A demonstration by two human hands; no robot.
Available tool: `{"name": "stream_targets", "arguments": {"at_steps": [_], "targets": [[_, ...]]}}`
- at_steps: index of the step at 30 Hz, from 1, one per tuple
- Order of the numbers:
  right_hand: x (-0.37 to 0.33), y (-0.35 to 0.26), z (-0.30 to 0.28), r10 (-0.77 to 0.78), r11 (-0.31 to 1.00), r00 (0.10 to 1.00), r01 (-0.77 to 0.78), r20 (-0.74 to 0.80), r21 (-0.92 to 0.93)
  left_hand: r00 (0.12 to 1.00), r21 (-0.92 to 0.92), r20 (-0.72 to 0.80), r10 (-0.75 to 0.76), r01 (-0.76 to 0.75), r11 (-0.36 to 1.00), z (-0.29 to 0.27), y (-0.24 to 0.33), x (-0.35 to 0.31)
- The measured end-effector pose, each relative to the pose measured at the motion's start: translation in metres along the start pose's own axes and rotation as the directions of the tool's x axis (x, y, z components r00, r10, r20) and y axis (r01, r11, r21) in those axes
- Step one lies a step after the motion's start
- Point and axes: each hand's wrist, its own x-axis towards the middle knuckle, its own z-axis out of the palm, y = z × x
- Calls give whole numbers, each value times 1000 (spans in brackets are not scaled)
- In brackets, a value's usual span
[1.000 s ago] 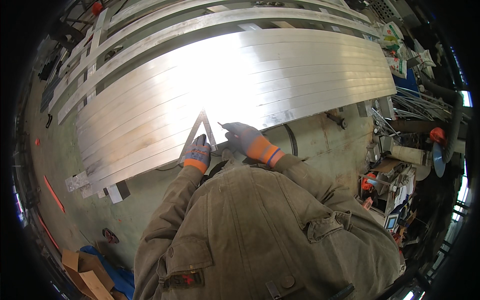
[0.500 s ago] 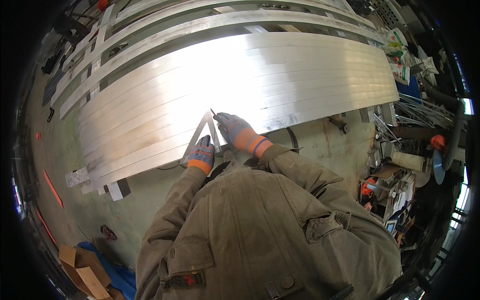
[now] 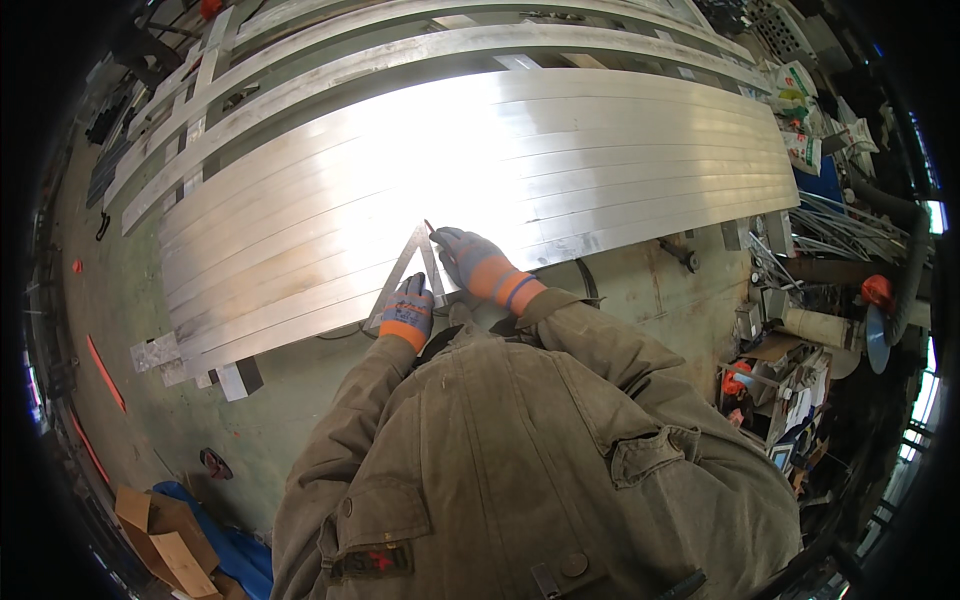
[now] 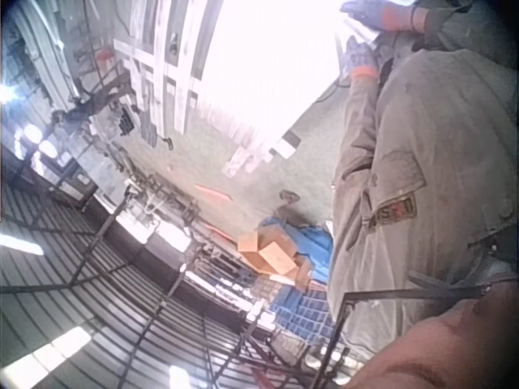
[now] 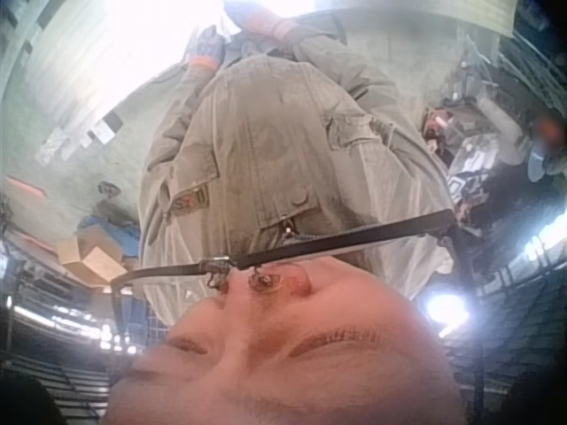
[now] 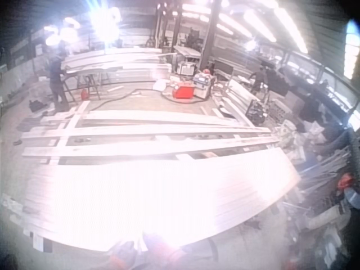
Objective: The person uses a triangular square and a red marker to draw straight lines on a large metal sheet. They repeatedly reposition the square along the sheet and draw lines, then set the tools aside.
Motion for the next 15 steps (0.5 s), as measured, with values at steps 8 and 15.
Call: {"name": "stream_targets", "arguments": {"at_steps": [8,15], "targets": [[-56,-18,-18,7,998,992,-15,128,61,996,19,-86,-16,17,1000,-3,4,-1],[-109,-23,-22,62,967,943,-137,326,213,999,20,-15,-46,47,999,-2,3,0]]}}
